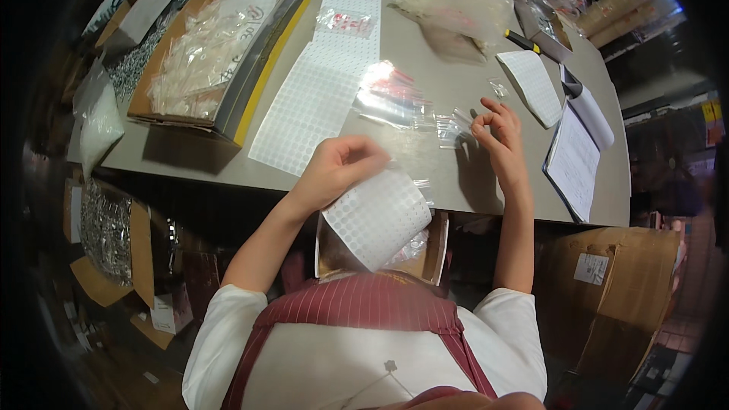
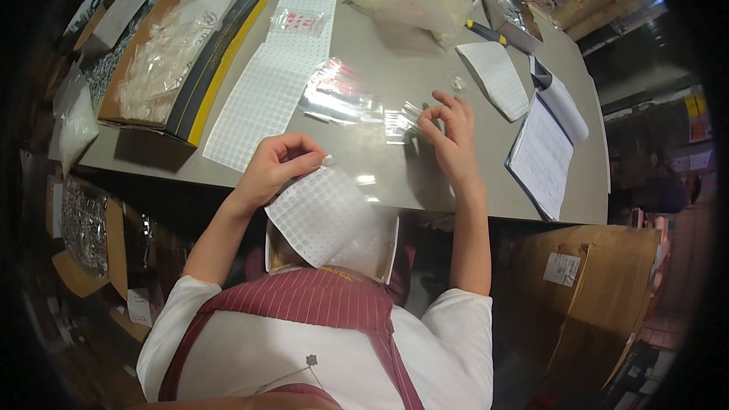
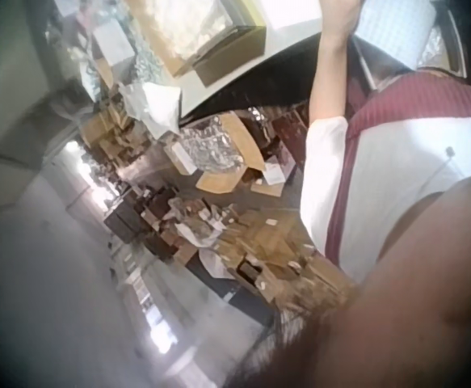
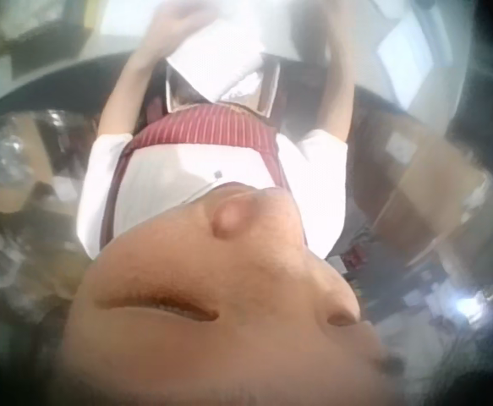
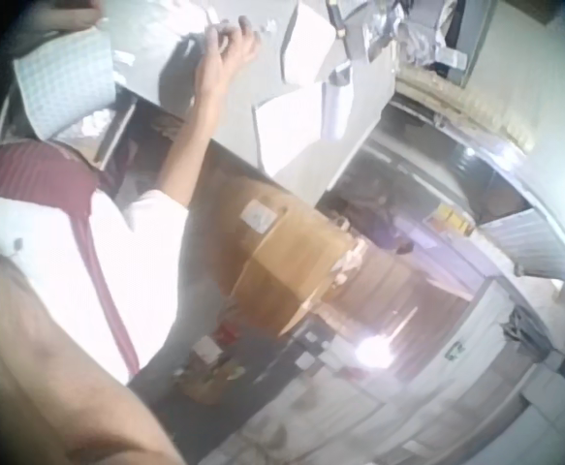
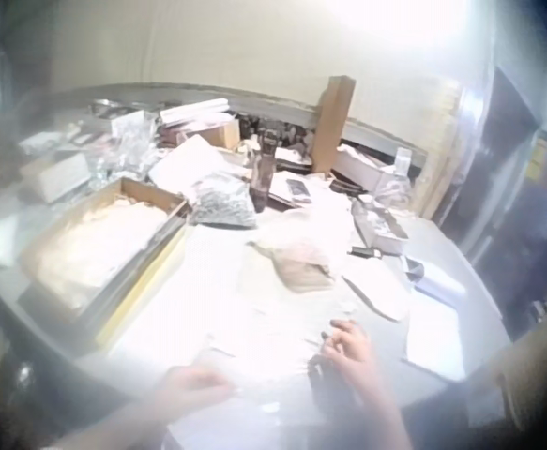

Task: The person repeatedly peels small adhesive labels from a sheet and applies them to small clear plastic bags on a cluttered work table. The person handles the label sheet and bags by hand, placing each labeled bag aside.

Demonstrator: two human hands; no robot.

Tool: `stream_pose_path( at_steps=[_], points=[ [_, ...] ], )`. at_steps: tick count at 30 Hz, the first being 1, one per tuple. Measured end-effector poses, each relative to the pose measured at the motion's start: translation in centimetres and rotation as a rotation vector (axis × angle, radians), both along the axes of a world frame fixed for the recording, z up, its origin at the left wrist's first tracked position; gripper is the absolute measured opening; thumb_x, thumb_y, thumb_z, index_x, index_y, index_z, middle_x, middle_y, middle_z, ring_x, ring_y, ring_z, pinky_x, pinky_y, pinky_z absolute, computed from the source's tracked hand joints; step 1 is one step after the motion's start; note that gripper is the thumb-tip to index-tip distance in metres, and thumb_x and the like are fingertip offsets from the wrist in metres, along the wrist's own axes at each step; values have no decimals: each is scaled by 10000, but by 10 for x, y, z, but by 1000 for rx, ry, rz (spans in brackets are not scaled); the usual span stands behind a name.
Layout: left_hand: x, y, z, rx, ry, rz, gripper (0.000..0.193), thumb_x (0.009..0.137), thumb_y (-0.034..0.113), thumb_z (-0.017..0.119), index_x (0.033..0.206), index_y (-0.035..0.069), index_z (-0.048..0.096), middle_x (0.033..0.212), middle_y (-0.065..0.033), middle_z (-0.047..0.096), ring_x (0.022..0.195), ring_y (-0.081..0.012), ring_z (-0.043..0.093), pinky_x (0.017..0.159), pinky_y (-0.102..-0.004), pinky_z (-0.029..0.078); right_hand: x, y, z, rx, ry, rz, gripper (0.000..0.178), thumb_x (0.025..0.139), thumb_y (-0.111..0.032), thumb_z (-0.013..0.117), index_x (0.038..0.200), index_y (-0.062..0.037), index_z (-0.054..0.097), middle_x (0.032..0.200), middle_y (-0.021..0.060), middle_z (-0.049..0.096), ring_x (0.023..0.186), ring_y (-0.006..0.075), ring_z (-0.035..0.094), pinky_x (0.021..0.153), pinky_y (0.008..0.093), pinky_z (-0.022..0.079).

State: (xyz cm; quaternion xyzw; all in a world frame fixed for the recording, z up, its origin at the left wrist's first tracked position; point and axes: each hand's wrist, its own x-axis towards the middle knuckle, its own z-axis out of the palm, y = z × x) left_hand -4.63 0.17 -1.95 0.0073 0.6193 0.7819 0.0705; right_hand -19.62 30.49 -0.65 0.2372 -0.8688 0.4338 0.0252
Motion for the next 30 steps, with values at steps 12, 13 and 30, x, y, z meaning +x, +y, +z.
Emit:
stream_pose_path(
  at_steps=[12, 13, 30],
  points=[
    [0, -1, 1, -4, 43, 22, 128, 985, 101, 729, 1052, -8, 737, 928, 7, 714, 837, -38, 636, 767, -210, 503, -26, 1, -34, 165, -21, -58, 182, 931, -261, 722, 998, -95, 752, 1623, 153, 491, 1593, 406, 164, 1269, 560, 126],
    [1, 0, 1, 2, 42, 25, 126, 985, 100, 727, 1050, -8, 736, 928, 7, 714, 837, -38, 635, 768, -210, 503, -23, -1, -31, 144, -44, -65, 184, 931, -267, 724, 995, -98, 754, 1626, 153, 489, 1592, 407, 166, 1268, 562, 129],
    [0, 2, 2, 33, 43, 63, 129, 997, 118, 726, 1048, 1, 741, 912, 11, 708, 818, -33, 620, 751, -189, 491, -34, -3, -36, 446, 292, -82, 324, 873, -345, 771, 1084, -113, 687, 1515, 149, 560, 1488, 471, 335, 1219, 599, 232]
  ],
)
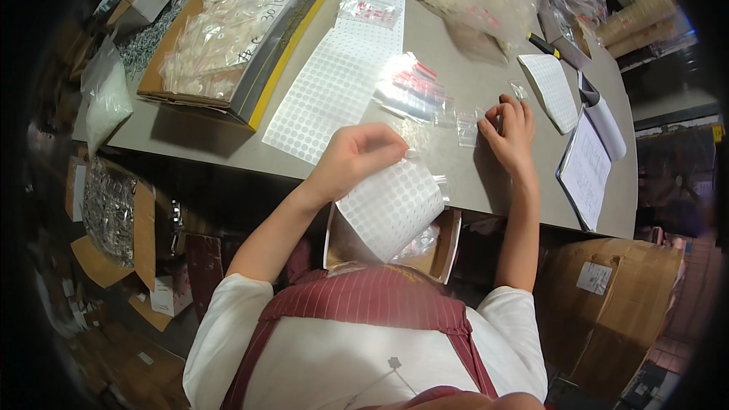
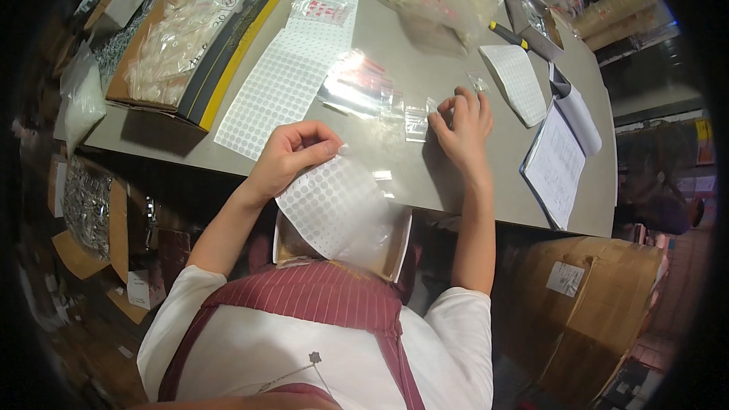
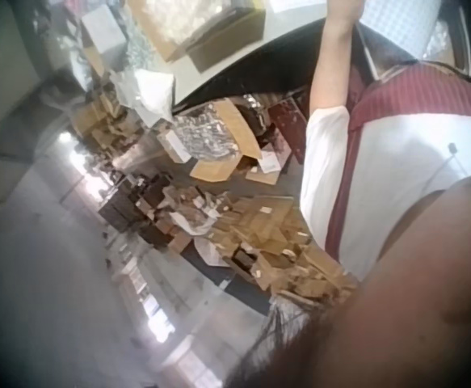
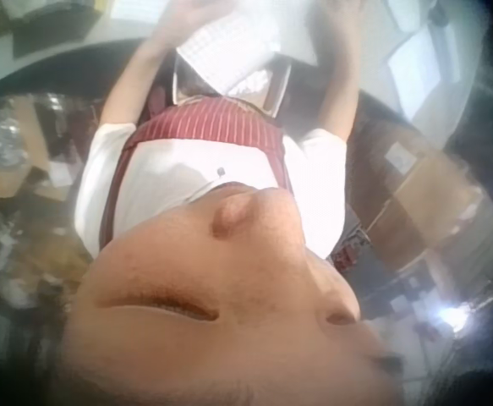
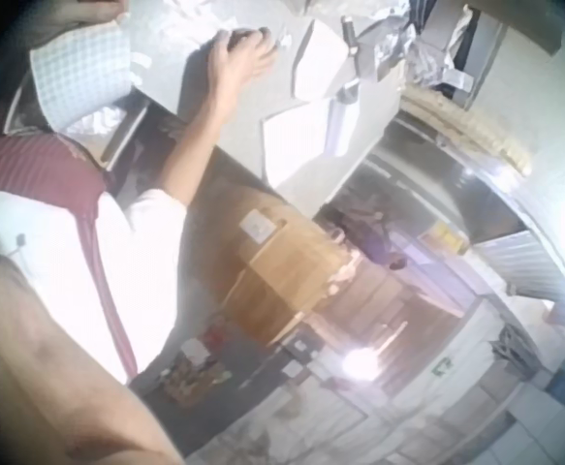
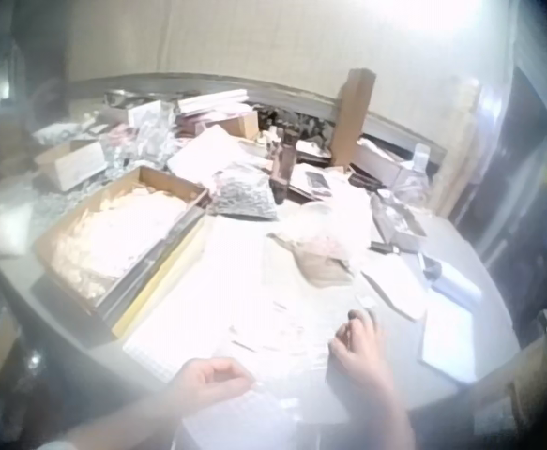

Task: The person repeatedly peels small adhesive labels from a sheet and applies them to small clear plastic bags on a cluttered work table. The person handles the label sheet and bags by hand, placing each labeled bag aside.

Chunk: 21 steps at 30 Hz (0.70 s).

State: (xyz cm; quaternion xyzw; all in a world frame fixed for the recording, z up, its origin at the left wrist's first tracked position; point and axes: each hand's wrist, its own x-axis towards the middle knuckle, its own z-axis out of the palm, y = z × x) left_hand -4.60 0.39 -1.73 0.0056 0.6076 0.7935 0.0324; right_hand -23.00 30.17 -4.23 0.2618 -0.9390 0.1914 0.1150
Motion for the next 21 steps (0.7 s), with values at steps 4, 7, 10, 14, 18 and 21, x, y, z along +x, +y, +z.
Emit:
stream_pose_path(
  at_steps=[4, 7, 10, 14, 18, 21],
  points=[
    [0, 0, -2, 4, -2, 10, 134, 992, 125, 730, 1042, 2, 750, 935, 8, 717, 848, -45, 623, 781, -205, 490, -13, 8, 16, -100, -209, 58, 372, 827, -322, 788, 1112, -111, 677, 1518, 149, 553, 1476, 416, 382, 1201, 528, 317],
    [1, -6, -2, 44, -35, -27, 147, 985, 127, 727, 1040, -3, 766, 979, -8, 742, 934, -74, 656, 866, -244, 515, -15, 18, 13, -203, -231, 87, 302, 837, -235, 766, 1090, -90, 685, 1445, 156, 599, 1414, 362, 459, 1171, 470, 372],
    [2, -13, -5, 179, -65, -64, 137, 992, 117, 715, 1050, -4, 744, 971, -15, 730, 892, -67, 657, 819, -226, 517, -2, 28, 3, -534, -385, 117, 182, 885, -127, 708, 1047, -46, 689, 1264, 124, 693, 1234, 270, 600, 1077, 401, 457],
    [4, -22, -14, 437, -97, -104, 118, 1015, 108, 669, 1040, -7, 671, 940, -67, 715, 811, -104, 699, 746, -246, 565, 88, 9, 50, -862, -791, 89, 96, 938, -19, 629, 1002, 9, 696, 1005, 29, 734, 926, 121, 671, 871, 279, 529],
    [6, -27, -15, 552, -99, -129, 141, 1008, 127, 659, 997, -11, 634, 945, -113, 706, 836, -143, 706, 755, -264, 574, 128, -15, 41, -464, -602, 296, 335, 914, 86, 536, 1192, 26, 712, 1094, 71, 757, 985, 130, 672, 891, 293, 536],
    [5, -28, -15, 608, -114, -163, 146, 996, 131, 667, 988, -11, 634, 954, -124, 702, 872, -153, 705, 752, -268, 568, 138, -23, 46, -295, -422, 547, 421, 900, 103, 522, 1272, 15, 699, 1088, 134, 767, 909, 156, 683, 868, 288, 548]
  ],
)
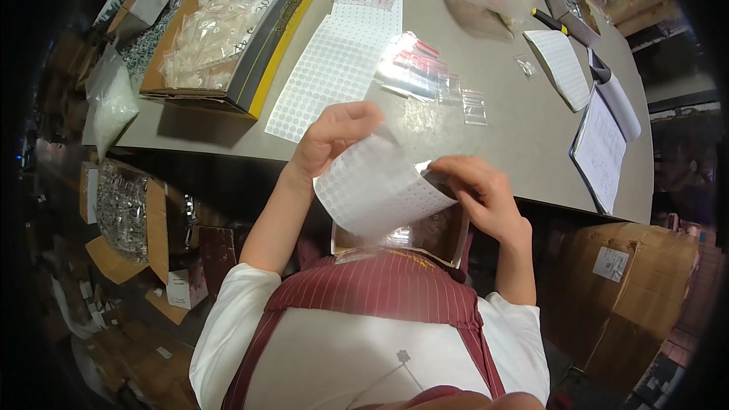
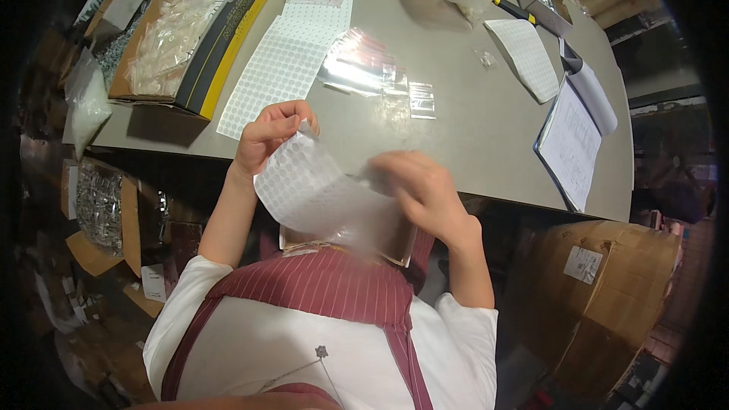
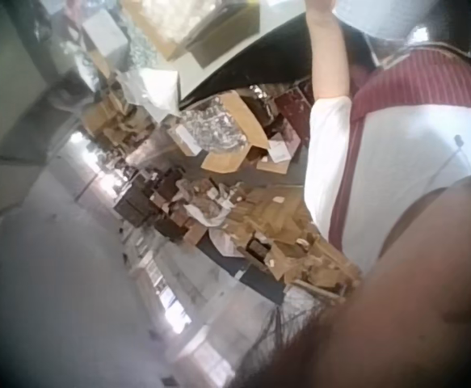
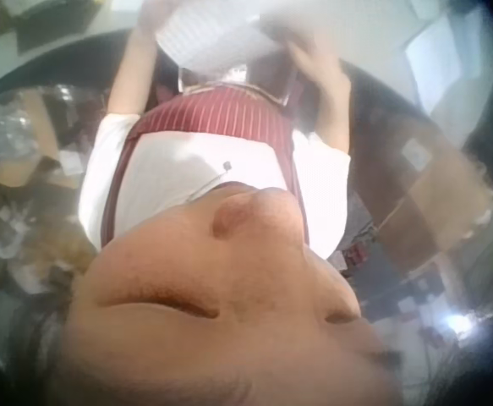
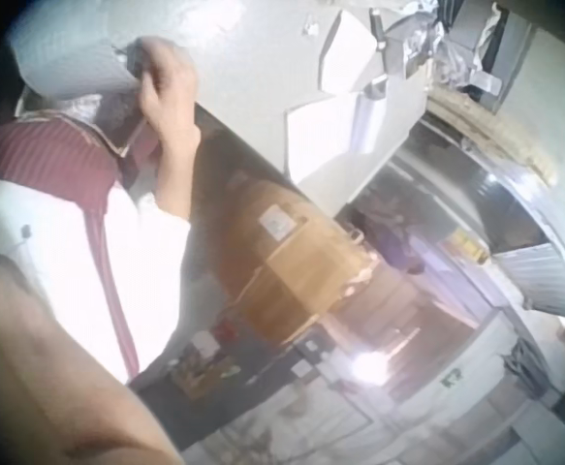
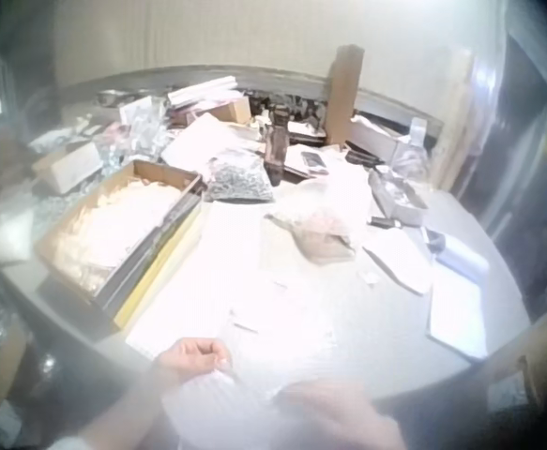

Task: The person repeatedly peels small adhesive labels from a sheet and applies them to small clear plastic bags on a cluttered work table. The person handles the label sheet and bags by hand, placing each labeled bag aside.

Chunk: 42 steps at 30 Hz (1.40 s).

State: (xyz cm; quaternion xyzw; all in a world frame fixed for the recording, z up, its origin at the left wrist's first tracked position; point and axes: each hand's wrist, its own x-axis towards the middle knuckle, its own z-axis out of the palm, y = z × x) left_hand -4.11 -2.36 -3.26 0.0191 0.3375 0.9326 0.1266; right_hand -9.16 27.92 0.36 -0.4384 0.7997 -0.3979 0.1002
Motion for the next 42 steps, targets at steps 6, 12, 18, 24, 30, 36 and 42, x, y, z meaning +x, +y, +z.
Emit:
stream_pose_path(
  at_steps=[6, 12, 18, 24, 30, 36, 42],
  points=[
    [1, -1, 9, -35, -52, -76, 146, 981, 127, 673, 985, -18, 659, 952, -111, 719, 855, -148, 707, 754, -260, 557, 0, 4, 24, -68, -513, -78, 348, 980, -11, 623, 1320, 43, 673, 1048, 109, 778, 903, 147, 699, 849, 306, 568],
    [-10, 22, 33, -376, 31, -134, 198, 984, 158, 703, 1055, -26, 714, 975, -86, 745, 847, -131, 720, 804, -256, 572, 9, -4, 52, -41, -367, 84, 229, 979, -87, 735, 1174, 31, 718, 963, 66, 759, 874, 135, 698, 795, 297, 548],
    [-7, 30, 52, -132, -31, 24, 495, 1122, 381, 512, 1261, -59, 692, 1107, -133, 758, 977, -170, 732, 936, -295, 574, 19, 5, 30, -627, -607, -371, 151, 962, 11, 740, 1109, 44, 727, 993, 43, 753, 901, 107, 699, 803, 254, 545],
    [6, 40, 55, -371, 139, 76, 446, 1097, 306, 596, 1315, -71, 691, 1272, -129, 726, 1172, -166, 663, 1034, -334, 502, 16, 3, 24, -686, -563, -425, 299, 968, 12, 737, 1254, 60, 664, 1150, 86, 745, 1010, 132, 699, 905, 277, 539],
    [5, 51, 63, -624, 101, 65, 408, 1100, 310, 611, 1273, -41, 726, 1144, -39, 739, 1067, -94, 627, 951, -282, 499, -4, -11, 45, -300, 522, -547, 345, 904, -14, 781, 1221, 26, 650, 1281, 188, 691, 1232, 361, 636, 1064, 430, 487],
    [4, 56, 68, -604, 148, 47, 428, 1104, 319, 601, 1284, -51, 716, 1164, -45, 737, 1078, -94, 630, 967, -301, 505, -9, -33, 48, -219, 709, -299, 352, 801, 21, 819, 1115, -9, 665, 1155, 137, 698, 1113, 354, 646, 955, 449, 505],
    [4, 64, 65, -539, 175, 101, 253, 1046, 143, 677, 1217, -32, 741, 1095, -35, 752, 987, -73, 664, 856, -260, 542, -11, -35, 38, -238, 578, -296, 239, 850, 24, 792, 1064, 3, 689, 1034, 133, 721, 1027, 339, 665, 905, 422, 521]
  ],
)
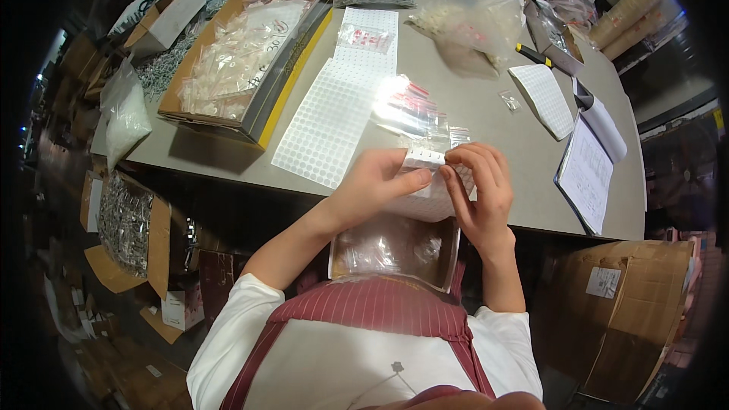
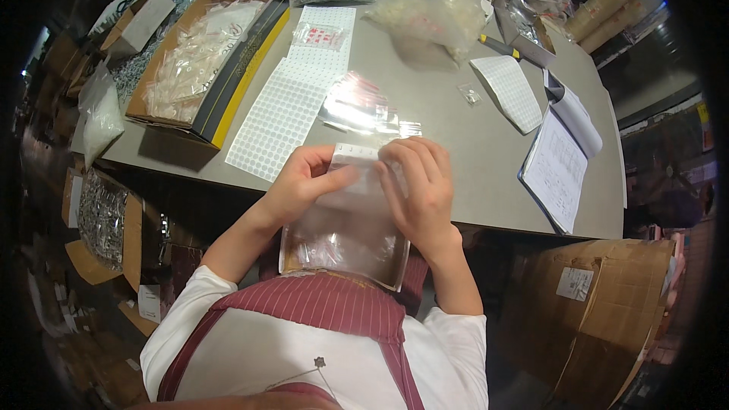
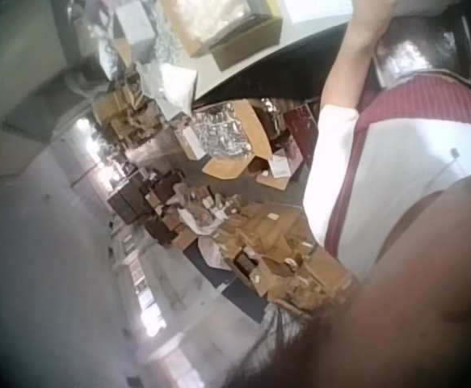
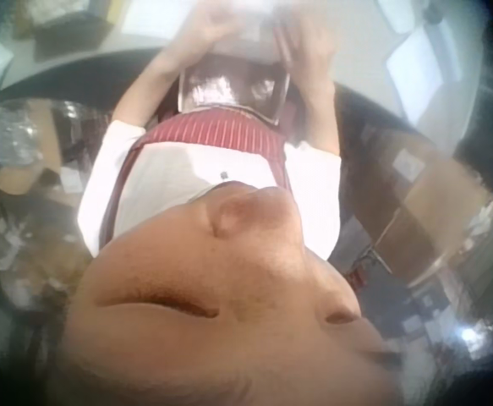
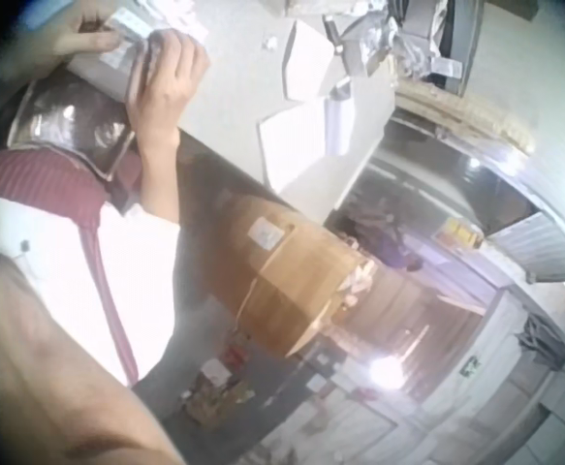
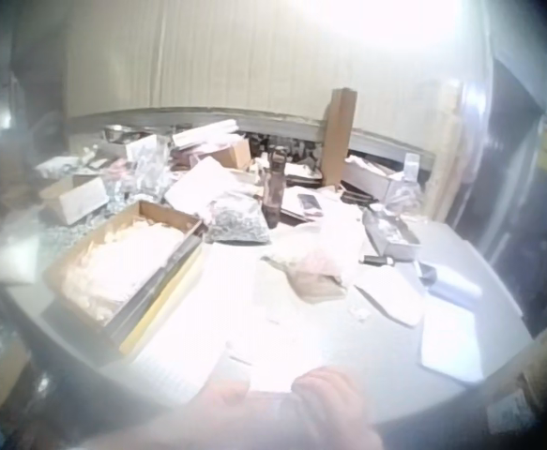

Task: The person repeatedly peels small adhesive labels from a sheet and applies them to small clear plastic bags on a cluttered work table. The person handles the label sheet and bags by hand, placing each labeled bag aside.

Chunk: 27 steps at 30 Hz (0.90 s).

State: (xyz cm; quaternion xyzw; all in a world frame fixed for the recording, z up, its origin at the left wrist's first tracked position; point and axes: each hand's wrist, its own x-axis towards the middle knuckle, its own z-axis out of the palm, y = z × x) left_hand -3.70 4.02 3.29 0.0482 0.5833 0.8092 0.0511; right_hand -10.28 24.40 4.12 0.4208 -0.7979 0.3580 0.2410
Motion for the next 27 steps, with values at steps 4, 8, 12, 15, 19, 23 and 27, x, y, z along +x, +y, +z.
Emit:
stream_pose_path(
  at_steps=[4, 8, 12, 15, 19, 23, 27],
  points=[
    [-3, -1, -17, -243, 67, 55, 229, 1040, 107, 676, 1200, -36, 754, 1052, -44, 766, 942, -75, 674, 805, -255, 554, -1, 0, -9, -90, -142, 34, 193, 825, 25, 767, 1005, -6, 706, 991, 135, 717, 992, 332, 666, 903, 427, 515],
    [-5, 2, -24, -303, 119, 82, 236, 1054, 100, 648, 1213, -39, 753, 1030, -41, 769, 918, -72, 674, 787, -248, 552, -4, 2, -12, -76, -172, 39, 170, 827, 24, 758, 987, -17, 720, 980, 117, 730, 982, 312, 677, 918, 419, 508],
    [-6, 0, -28, -329, 63, 65, 245, 1056, 102, 643, 1224, -43, 746, 1033, -40, 766, 913, -70, 673, 785, -248, 552, -7, 1, -13, 12, -60, 32, 167, 828, 14, 756, 987, -24, 719, 985, 106, 733, 993, 297, 679, 957, 418, 487],
    [-7, -2, -32, -304, 36, 66, 245, 1056, 106, 646, 1223, -42, 745, 1027, -38, 764, 908, -66, 669, 771, -247, 549, -6, -3, -13, 61, 28, 28, 158, 826, 12, 751, 975, -30, 716, 976, 100, 731, 990, 292, 677, 970, 415, 477],
    [-6, -5, -39, -305, 34, 44, 229, 1051, 99, 643, 1198, -42, 748, 999, -29, 759, 883, -57, 661, 737, -242, 541, -11, 0, -18, 44, -136, 53, 97, 872, -5, 744, 966, -19, 724, 981, 91, 734, 970, 268, 676, 959, 391, 482],
    [-7, -7, -44, -307, 41, 29, 219, 1041, 89, 636, 1170, -46, 752, 958, -15, 753, 838, -49, 651, 709, -232, 528, -18, 6, -31, -52, -448, 96, 53, 930, -32, 720, 972, -2, 731, 987, 79, 735, 948, 223, 668, 946, 350, 482],
    [-8, -12, -50, -356, -28, -25, 226, 1031, 94, 642, 1169, -46, 755, 917, 5, 739, 781, -33, 613, 668, -217, 492, -41, 21, -43, -197, -606, -33, 86, 952, -25, 706, 1025, 11, 734, 1013, 68, 735, 1004, 179, 657, 893, 328, 502]
  ],
)
